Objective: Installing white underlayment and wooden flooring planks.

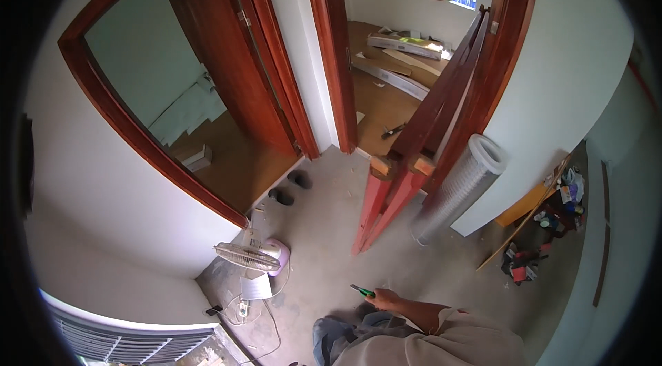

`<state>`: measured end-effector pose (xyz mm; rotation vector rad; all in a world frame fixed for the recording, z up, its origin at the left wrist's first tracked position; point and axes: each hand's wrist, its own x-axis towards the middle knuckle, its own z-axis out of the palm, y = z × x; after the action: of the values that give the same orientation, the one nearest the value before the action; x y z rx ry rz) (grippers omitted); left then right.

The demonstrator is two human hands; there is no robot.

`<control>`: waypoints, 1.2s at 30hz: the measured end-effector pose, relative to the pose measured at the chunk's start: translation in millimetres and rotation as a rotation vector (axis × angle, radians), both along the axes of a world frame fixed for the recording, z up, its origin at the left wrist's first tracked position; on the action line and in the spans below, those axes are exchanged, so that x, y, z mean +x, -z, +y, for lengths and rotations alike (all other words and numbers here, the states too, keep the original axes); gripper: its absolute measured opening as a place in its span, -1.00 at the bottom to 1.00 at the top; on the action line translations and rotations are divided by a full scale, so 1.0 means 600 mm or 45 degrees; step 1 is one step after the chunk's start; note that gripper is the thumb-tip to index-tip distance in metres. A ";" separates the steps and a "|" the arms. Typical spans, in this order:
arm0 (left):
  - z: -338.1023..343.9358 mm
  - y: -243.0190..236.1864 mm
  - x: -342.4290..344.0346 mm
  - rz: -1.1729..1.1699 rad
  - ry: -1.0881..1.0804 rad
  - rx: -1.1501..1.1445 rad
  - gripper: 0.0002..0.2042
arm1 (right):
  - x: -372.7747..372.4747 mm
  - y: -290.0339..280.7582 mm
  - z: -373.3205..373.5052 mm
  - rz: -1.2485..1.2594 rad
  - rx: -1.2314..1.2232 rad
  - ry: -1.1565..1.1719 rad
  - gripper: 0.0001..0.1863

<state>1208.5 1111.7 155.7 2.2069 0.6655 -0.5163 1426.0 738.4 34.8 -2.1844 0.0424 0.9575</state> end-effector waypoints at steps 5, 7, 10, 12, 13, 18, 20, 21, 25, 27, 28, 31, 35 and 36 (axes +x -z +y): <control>0.136 0.062 0.192 -0.122 0.080 -0.164 -0.54 | 0.191 0.000 0.161 0.106 0.355 0.291 -0.55; 0.201 0.103 0.277 -0.148 0.335 0.134 -0.54 | 0.249 0.012 0.204 0.088 0.391 0.374 -0.54; 0.253 0.102 0.437 -0.178 0.515 0.151 -0.53 | 0.313 0.022 0.241 0.181 0.381 0.609 -0.45; 0.262 0.068 0.556 -0.154 0.610 0.127 -0.51 | 0.354 -0.001 0.246 0.130 0.321 0.676 -0.45; 0.266 0.056 0.613 -0.165 0.668 0.130 -0.51 | 0.383 -0.014 0.253 0.089 0.272 0.710 -0.44; 0.315 0.057 0.859 -0.178 1.096 0.209 -0.49 | 0.477 0.003 0.257 0.029 0.569 1.444 -0.55; 0.279 0.018 0.964 -0.079 1.089 0.217 -0.51 | 0.500 0.007 0.242 0.073 0.607 1.592 -0.57; 0.264 0.007 1.011 -0.070 1.122 0.226 -0.51 | 0.523 0.007 0.231 0.103 0.640 1.677 -0.59; 0.230 0.016 1.133 -0.044 1.083 0.149 -0.51 | 0.594 0.024 0.204 0.055 0.549 1.910 -0.56; 0.210 0.042 1.179 -0.070 1.123 0.167 -0.50 | 0.629 0.072 0.168 0.077 0.625 1.951 -0.60; 0.201 0.069 1.201 -0.003 1.141 0.188 -0.47 | 0.646 0.102 0.152 0.072 0.535 1.874 -0.60; 0.158 0.085 1.232 -0.032 1.122 0.001 -0.55 | 0.713 0.146 0.098 0.112 0.728 2.048 -0.61; 0.069 0.034 1.319 0.193 1.267 -0.004 -0.52 | 0.789 0.122 0.013 0.141 0.723 2.118 -0.58; 0.054 0.038 1.357 0.153 1.375 -0.033 -0.52 | 0.814 0.121 -0.020 0.139 0.693 2.049 -0.57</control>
<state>2022.5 1144.0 132.7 2.3752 -0.5587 -1.1655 1914.5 726.4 -38.0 -0.9805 1.2062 0.0630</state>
